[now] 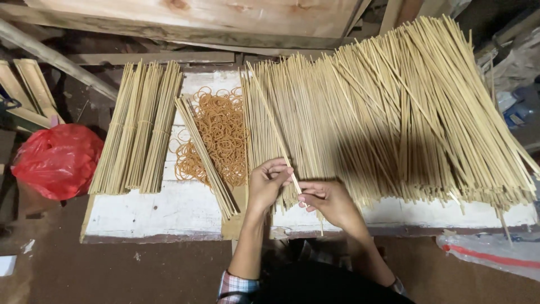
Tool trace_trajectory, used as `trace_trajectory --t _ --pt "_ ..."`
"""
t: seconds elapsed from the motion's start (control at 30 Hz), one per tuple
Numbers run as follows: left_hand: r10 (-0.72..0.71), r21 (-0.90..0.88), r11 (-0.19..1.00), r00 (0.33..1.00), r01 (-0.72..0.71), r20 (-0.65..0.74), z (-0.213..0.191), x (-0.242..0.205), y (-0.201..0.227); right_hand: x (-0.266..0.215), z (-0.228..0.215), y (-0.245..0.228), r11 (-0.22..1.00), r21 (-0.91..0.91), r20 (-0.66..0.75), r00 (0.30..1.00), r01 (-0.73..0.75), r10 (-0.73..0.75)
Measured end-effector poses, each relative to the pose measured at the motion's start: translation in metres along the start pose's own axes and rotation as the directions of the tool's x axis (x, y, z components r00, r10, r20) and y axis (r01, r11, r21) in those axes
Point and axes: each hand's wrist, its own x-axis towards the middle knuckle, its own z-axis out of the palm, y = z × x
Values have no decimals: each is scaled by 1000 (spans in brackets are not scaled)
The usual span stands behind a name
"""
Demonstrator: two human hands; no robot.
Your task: Sorting and bundling thin wooden sticks by hand on a work surface
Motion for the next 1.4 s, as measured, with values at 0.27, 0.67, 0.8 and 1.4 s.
trace_trajectory --t 0.27,0.67,0.8,1.4 --pt "9 75 997 1000 -10 10 -4 3 1 27 6 24 997 76 -58 998 28 -24" --pt "338 691 716 817 98 -467 -91 -23 11 55 123 -5 944 -238 125 971 228 -203" --pt "388 739 653 766 164 -513 -124 -16 -12 99 166 48 885 -348 180 948 310 -262" --pt "318 669 721 944 -179 -90 30 0 -24 27 -4 23 323 -946 -242 705 -20 -667"
